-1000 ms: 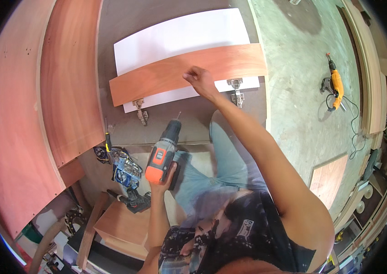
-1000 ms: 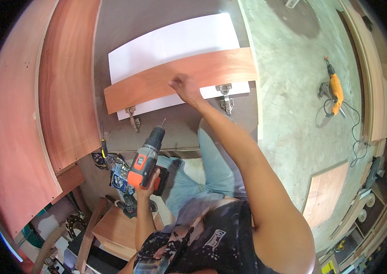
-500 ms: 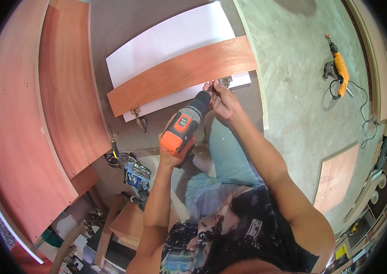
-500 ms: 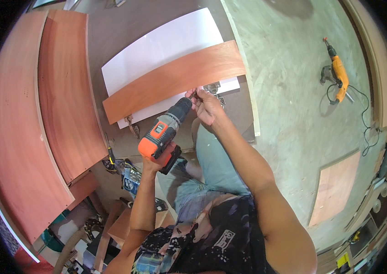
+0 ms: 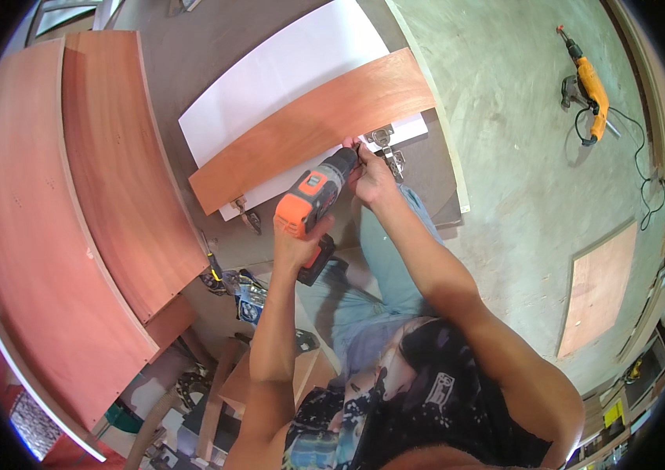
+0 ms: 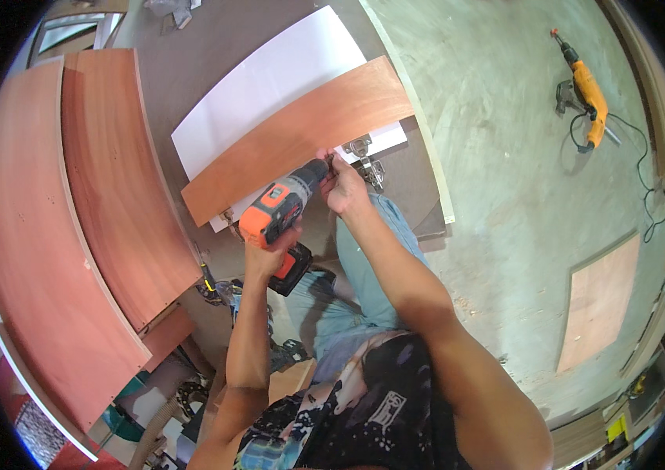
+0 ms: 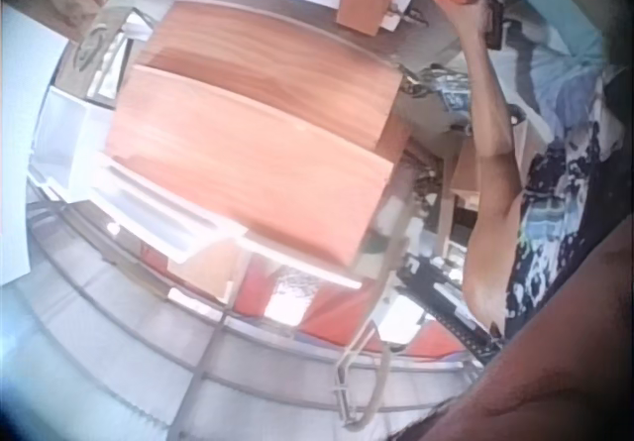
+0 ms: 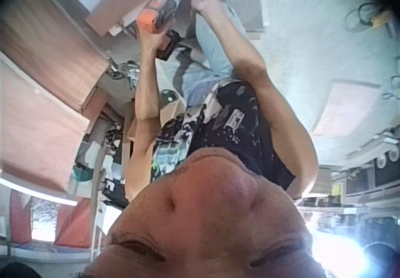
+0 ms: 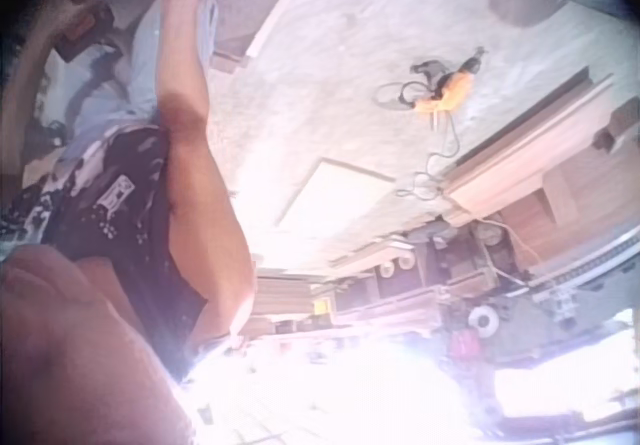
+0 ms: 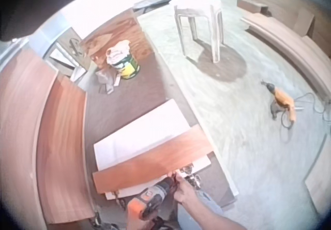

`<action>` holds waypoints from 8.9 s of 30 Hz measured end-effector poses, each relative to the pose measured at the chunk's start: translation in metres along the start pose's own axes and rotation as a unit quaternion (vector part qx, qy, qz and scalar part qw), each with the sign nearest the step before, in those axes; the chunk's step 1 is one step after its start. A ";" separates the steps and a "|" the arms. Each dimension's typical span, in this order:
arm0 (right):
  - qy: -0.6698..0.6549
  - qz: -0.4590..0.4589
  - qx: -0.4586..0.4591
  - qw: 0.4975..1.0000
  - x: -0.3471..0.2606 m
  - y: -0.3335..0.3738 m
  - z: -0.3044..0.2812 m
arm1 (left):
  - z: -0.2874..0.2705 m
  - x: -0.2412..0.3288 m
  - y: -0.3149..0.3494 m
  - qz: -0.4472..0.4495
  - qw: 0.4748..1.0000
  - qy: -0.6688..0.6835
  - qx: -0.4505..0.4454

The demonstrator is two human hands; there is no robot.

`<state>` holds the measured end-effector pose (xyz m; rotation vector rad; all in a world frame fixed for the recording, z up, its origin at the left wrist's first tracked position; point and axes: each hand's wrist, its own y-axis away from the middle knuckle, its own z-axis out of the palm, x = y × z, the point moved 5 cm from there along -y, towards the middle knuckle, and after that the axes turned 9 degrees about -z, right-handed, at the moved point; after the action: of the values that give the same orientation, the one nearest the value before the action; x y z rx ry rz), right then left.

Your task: The person sits on the floor and attaches metal hinges to a white cabinet door using a screwdriver and a cordless drill. They then place a wooden plank on the door to align the hinges and secure them with screws.

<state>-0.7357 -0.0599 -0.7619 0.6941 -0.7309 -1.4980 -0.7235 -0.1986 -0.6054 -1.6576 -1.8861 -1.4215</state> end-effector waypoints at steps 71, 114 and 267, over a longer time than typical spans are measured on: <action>0.112 0.004 0.108 0.988 -0.030 0.037 -0.005 | 0.036 0.059 -0.064 -0.157 0.976 -0.098 -0.118; 0.817 -0.439 -0.372 0.032 -0.115 -0.086 0.125 | 0.029 0.055 -0.069 -0.103 0.957 -0.242 -0.122; 0.439 0.087 -0.179 0.876 0.217 0.084 0.009 | -0.116 -0.187 0.219 -0.079 0.929 0.305 0.195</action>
<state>-0.7023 -0.2788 -0.6901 0.8856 0.1788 -0.9487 -0.5206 -0.4319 -0.5768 -0.7734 -1.7877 -1.3002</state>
